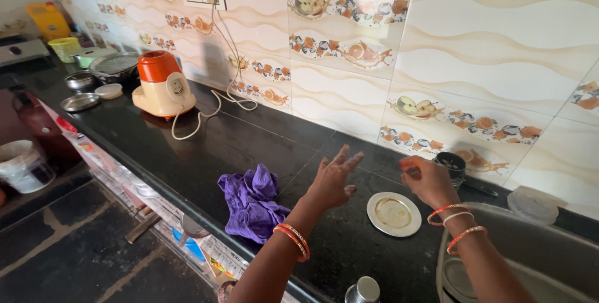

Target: The person washes a blender jar and its lid at the kitchen sink, scrubbing them under running tap water and rinsing them. They then carry the jar to the counter and dry the jar, its lid, and a small container with a purple cloth.

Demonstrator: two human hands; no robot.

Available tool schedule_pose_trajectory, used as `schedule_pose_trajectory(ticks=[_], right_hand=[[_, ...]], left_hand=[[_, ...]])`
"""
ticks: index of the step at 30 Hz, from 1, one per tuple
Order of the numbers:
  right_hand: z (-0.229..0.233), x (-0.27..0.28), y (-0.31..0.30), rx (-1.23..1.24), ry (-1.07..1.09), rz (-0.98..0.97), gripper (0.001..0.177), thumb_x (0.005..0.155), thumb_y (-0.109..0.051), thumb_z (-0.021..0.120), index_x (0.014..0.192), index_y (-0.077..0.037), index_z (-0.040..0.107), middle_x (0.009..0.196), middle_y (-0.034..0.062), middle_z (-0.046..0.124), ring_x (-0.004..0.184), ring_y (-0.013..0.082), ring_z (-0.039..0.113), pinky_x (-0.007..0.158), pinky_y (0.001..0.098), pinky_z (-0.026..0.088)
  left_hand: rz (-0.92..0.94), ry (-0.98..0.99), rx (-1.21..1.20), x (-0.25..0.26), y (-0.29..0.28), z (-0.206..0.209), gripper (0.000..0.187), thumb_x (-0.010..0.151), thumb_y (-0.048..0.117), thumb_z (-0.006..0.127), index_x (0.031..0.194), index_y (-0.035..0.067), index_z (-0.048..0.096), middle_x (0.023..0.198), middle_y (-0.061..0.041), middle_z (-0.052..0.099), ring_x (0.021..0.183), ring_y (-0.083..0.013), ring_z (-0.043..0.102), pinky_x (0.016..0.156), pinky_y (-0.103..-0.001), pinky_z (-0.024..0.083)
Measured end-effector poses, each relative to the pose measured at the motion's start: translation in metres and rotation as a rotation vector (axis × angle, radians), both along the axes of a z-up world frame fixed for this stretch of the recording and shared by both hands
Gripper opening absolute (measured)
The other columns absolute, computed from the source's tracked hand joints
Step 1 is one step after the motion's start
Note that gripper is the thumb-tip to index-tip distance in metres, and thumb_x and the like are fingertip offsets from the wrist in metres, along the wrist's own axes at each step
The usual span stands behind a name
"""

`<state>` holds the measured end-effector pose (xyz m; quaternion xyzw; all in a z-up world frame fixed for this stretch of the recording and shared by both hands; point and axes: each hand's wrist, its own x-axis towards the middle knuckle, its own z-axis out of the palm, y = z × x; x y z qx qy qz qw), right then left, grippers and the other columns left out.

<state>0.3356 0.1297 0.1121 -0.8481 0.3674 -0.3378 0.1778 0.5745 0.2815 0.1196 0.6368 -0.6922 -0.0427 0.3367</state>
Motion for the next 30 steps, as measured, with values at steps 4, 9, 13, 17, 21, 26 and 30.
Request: schedule_pose_trajectory(ticks=[4,9,13,17,21,26,30], right_hand=[[0.007,-0.002,0.004,0.104,0.154,-0.270,0.029,0.087,-0.035,0.077,0.110,-0.016,0.076,0.100,0.0090,0.080,0.095,0.0252,0.080,0.091,0.0403,0.062],[-0.002,-0.023,-0.027,-0.205,0.442,-0.395,0.045,0.078,-0.032,0.075,0.122,-0.030,0.074,0.139,0.0010,0.062,0.132,0.0266,0.052,0.112,0.0661,0.018],[-0.028,-0.044,-0.064,-0.139,0.518,-0.509,0.050,0.081,-0.037,0.078,0.130,-0.034,0.068,0.158,-0.0027,0.044,0.148,0.0256,0.032,0.112,0.0705,0.013],[-0.049,-0.058,-0.089,-0.188,0.533,-0.561,0.055,0.078,-0.044,0.081,0.130,-0.034,0.069,0.153,-0.0065,0.053,0.146,0.0215,0.040,0.115,0.0659,0.017],[-0.058,-0.061,-0.105,-0.208,0.578,-0.584,0.053,0.080,-0.046,0.080,0.130,-0.033,0.069,0.143,-0.0105,0.061,0.140,0.0164,0.046,0.115,0.0645,0.019],[-0.062,-0.055,-0.112,-0.246,0.631,-0.591,0.042,0.084,-0.043,0.078,0.124,-0.032,0.072,0.127,-0.0099,0.069,0.129,0.0123,0.056,0.114,0.0623,0.021],[-0.060,-0.052,-0.110,-0.189,0.533,-0.583,0.032,0.084,-0.036,0.080,0.114,-0.029,0.077,0.113,-0.0081,0.075,0.122,0.0135,0.061,0.114,0.0574,0.023]], left_hand=[[-0.071,0.156,0.070,0.006,-0.006,-0.013,0.073,0.086,0.022,0.072,0.155,0.023,0.050,0.162,-0.015,0.048,0.147,-0.0345,0.046,0.126,-0.054,0.034],[-0.004,-0.128,0.237,-0.005,0.004,-0.005,0.081,0.078,0.029,0.082,0.151,0.025,0.047,0.168,-0.011,0.017,0.158,-0.0319,0.004,0.113,-0.077,-0.013],[0.010,-0.175,0.273,0.001,0.007,-0.004,0.082,0.073,0.033,0.085,0.148,0.027,0.052,0.171,-0.014,0.001,0.158,-0.0308,-0.007,0.109,-0.080,-0.018],[0.026,-0.160,0.286,0.010,-0.008,-0.012,0.073,0.075,0.033,0.084,0.143,0.026,0.058,0.172,-0.015,0.004,0.159,-0.0313,-0.003,0.110,-0.079,-0.017],[0.004,-0.168,0.316,0.008,-0.028,-0.017,0.066,0.077,0.033,0.082,0.139,0.026,0.062,0.171,-0.015,0.007,0.159,-0.0322,0.000,0.110,-0.080,-0.017],[-0.032,-0.159,0.347,-0.003,-0.046,-0.026,0.060,0.078,0.033,0.082,0.135,0.027,0.065,0.170,-0.016,0.012,0.159,-0.0336,0.004,0.110,-0.081,-0.014],[-0.077,-0.152,0.360,-0.007,-0.063,-0.031,0.054,0.078,0.035,0.083,0.130,0.027,0.069,0.169,-0.014,0.022,0.159,-0.0331,0.007,0.112,-0.081,-0.014]])
